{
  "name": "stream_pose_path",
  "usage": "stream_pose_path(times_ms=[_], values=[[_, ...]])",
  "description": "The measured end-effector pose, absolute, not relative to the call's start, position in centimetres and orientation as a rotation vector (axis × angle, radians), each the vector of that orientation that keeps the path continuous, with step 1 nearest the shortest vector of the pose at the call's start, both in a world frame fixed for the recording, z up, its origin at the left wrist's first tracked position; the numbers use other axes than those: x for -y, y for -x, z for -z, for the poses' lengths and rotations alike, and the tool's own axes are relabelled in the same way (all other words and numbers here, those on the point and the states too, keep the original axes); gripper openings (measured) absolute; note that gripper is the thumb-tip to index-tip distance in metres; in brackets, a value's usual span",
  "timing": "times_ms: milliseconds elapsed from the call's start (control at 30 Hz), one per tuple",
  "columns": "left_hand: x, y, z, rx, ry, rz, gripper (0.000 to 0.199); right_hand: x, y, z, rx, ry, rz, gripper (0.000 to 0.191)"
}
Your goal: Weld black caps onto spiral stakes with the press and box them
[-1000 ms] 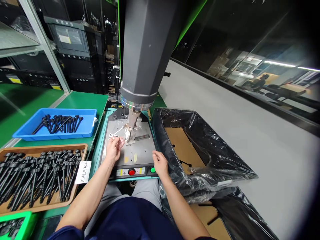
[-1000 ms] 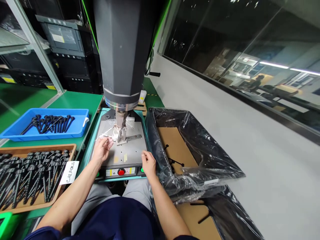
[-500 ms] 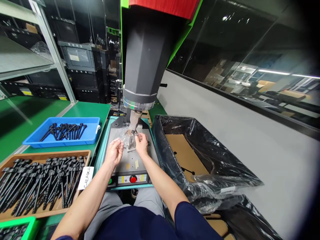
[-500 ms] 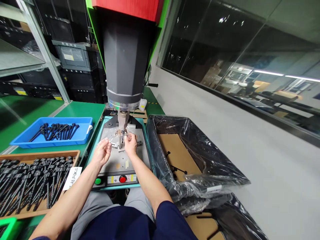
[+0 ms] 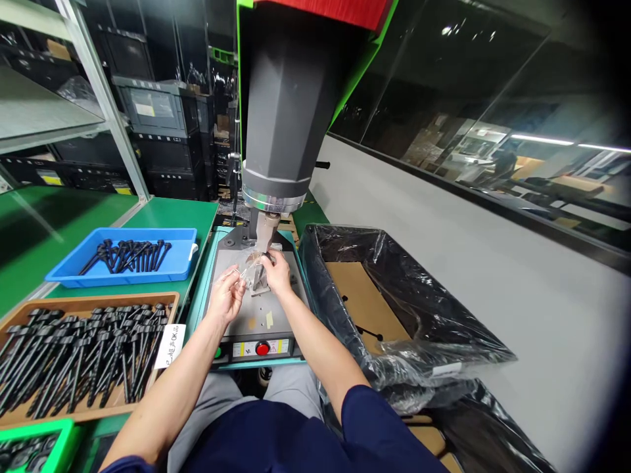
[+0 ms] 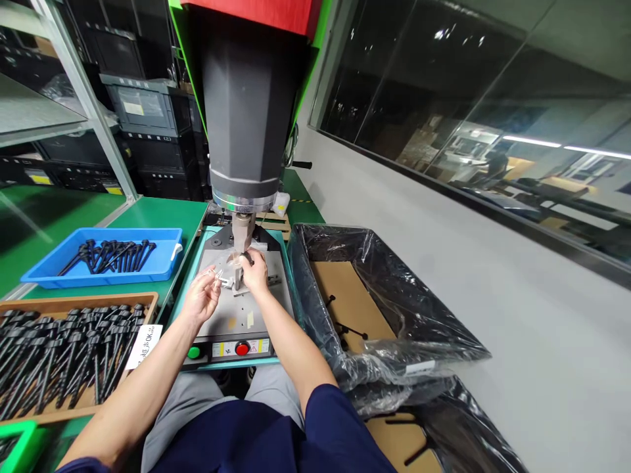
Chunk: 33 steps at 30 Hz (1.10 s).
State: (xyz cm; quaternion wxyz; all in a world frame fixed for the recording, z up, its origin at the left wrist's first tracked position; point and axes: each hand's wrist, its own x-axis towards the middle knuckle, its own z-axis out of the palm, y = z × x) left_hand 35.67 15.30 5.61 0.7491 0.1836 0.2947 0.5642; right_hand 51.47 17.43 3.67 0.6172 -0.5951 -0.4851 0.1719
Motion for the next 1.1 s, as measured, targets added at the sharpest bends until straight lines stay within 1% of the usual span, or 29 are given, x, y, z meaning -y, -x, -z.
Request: stream_pose_path(times_ms=[100, 200, 333, 400, 467, 600, 733, 867, 1100], values=[[-14.6, -35.4, -4.5, -0.662, -0.468, -1.185, 0.036, -14.9, -51.5, -2.6, 1.035, 1.297, -0.480, 0.033], [-14.0, -35.3, -2.9, -0.711, -0.509, -1.132, 0.037, -11.7, -51.6, -1.1, 0.955, 1.227, -0.597, 0.037], [-13.3, -34.8, -1.0, -0.777, -0.491, -1.102, 0.034, -7.6, -52.0, 0.2, 0.876, 1.178, -0.941, 0.042], [-12.7, -34.4, 0.1, -0.835, -0.474, -1.075, 0.032, -6.1, -52.2, 0.4, 0.861, 1.190, -1.051, 0.048], [-11.5, -34.1, 1.2, -0.925, -0.455, -1.019, 0.032, -4.9, -52.1, 0.3, 0.885, 1.203, -1.067, 0.051], [-7.8, -33.7, 3.0, -1.102, -0.614, -0.988, 0.034, -3.6, -51.4, -0.5, 1.013, 1.243, -0.946, 0.047], [-5.3, -34.0, 2.0, -1.024, -1.094, -1.033, 0.037, -3.2, -50.3, -1.8, 1.131, 1.220, -0.888, 0.041], [-5.4, -34.5, 0.0, -0.902, -1.465, -1.063, 0.033, -3.2, -49.1, -2.4, 1.124, 1.173, -0.916, 0.038], [-5.4, -34.0, -0.5, -0.974, -1.561, -0.962, 0.021, -3.2, -48.3, -2.8, 1.016, 1.058, -1.038, 0.040]])
